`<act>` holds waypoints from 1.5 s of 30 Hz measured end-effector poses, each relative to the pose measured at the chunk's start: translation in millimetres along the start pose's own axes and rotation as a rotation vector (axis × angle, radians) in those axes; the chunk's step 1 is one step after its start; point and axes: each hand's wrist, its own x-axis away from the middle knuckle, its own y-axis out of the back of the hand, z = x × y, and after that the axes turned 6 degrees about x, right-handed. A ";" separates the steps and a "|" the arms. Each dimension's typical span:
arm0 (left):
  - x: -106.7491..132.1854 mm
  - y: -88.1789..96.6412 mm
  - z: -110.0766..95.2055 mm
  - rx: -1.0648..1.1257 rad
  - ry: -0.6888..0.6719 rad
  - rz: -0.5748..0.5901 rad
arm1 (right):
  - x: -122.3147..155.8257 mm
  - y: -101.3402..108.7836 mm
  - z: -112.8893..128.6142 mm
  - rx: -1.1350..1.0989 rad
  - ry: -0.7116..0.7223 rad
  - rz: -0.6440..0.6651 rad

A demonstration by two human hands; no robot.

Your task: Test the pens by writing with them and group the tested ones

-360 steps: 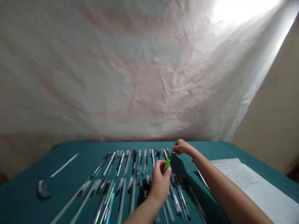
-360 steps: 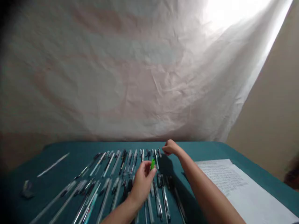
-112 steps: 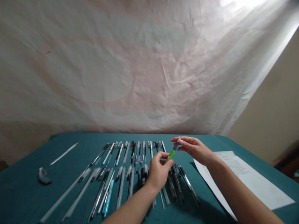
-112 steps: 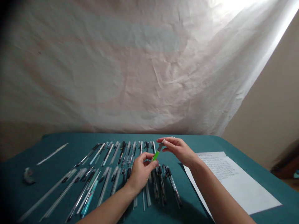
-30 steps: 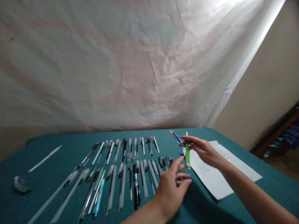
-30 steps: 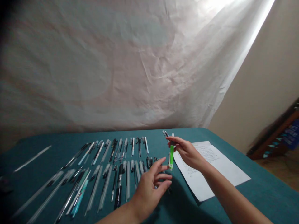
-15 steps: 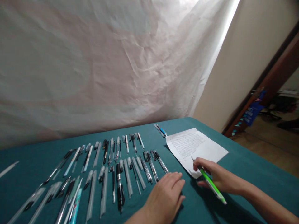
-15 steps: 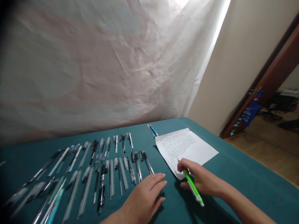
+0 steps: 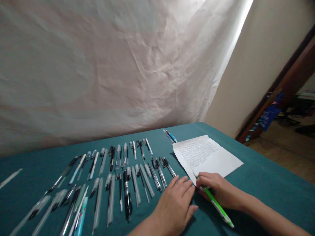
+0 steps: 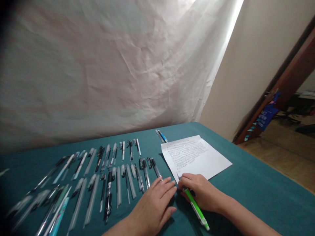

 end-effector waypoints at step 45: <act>-6.9 4.3 -1.6 -0.002 -0.041 0.224 | -20.1 -25.3 -44.1 -0.312 -0.373 -0.392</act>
